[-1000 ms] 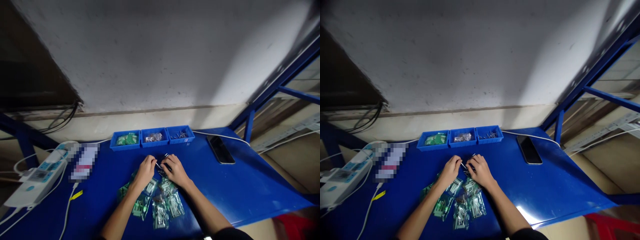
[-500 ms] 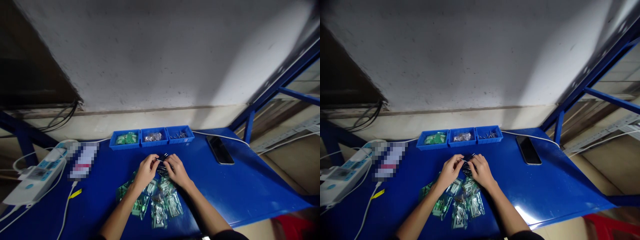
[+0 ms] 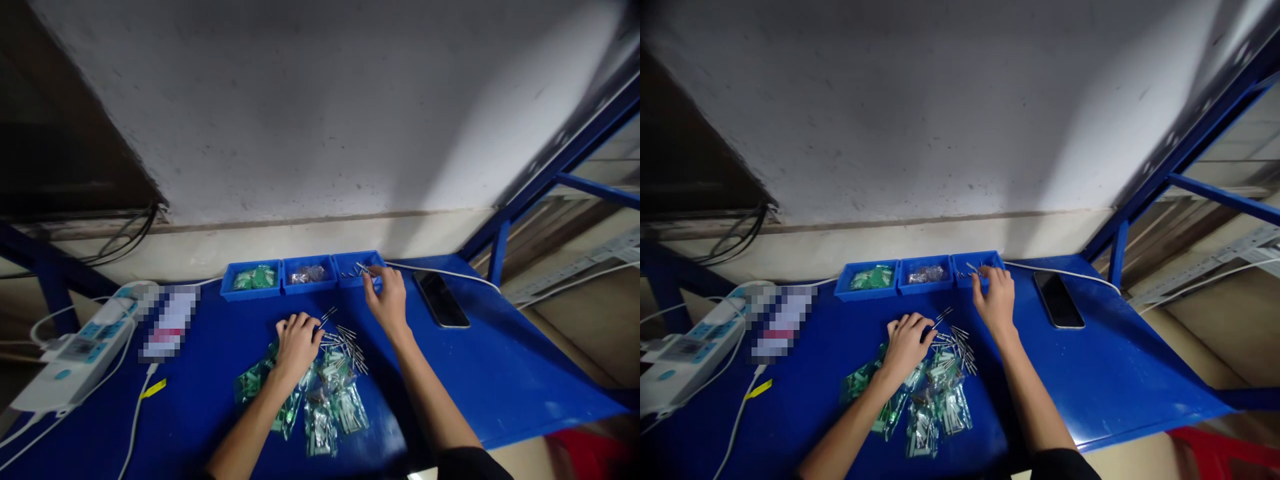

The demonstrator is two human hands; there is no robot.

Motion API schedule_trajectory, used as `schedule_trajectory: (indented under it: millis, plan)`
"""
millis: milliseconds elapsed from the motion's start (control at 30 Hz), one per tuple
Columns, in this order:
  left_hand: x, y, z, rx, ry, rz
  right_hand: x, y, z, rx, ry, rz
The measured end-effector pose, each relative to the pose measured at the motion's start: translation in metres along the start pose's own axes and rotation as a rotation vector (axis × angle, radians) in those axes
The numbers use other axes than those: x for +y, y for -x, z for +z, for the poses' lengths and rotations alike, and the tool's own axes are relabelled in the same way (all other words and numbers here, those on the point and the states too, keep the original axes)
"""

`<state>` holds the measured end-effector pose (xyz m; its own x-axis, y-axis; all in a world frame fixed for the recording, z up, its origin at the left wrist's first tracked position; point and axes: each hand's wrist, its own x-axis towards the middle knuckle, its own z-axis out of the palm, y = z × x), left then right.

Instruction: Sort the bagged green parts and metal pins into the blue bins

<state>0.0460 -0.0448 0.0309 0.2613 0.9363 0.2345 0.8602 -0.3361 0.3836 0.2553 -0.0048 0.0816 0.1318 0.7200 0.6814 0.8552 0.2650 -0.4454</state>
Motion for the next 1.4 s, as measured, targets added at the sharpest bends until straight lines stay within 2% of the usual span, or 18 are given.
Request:
schedule_trajectory:
  millis: [67, 133, 333, 433, 600, 900, 1167, 1400]
  plan:
    - [0.0, 0.001, 0.001, 0.01, -0.025, 0.001, 0.008, -0.001, 0.006, -0.023, 0.08, 0.047]
    - [-0.003, 0.0, 0.0, 0.009, -0.006, 0.001, 0.008, 0.011, 0.013, -0.106, 0.056, 0.023]
    - [-0.017, -0.006, -0.003, -0.043, 0.088, 0.027, -0.023, 0.064, 0.024, -0.497, -0.168, -0.139]
    - [-0.022, -0.005, -0.004, -0.101, 0.102, 0.048, -0.031, 0.07, 0.03, -0.579, -0.187, -0.178]
    - [-0.022, -0.003, -0.002, -0.127, 0.109, 0.031, -0.03, 0.071, 0.037, -0.631, -0.194, -0.168]
    - [-0.02, -0.008, -0.004, 0.029, 0.208, 0.037, -0.029, 0.071, 0.033, -0.591, -0.217, -0.227]
    - [-0.014, -0.007, -0.005, 0.066, 0.278, 0.113, -0.035, 0.069, 0.024, -0.545, -0.245, -0.287]
    - [-0.012, -0.005, -0.016, 0.076, 0.456, 0.136, -0.037, 0.069, 0.021, -0.599, -0.325, -0.275]
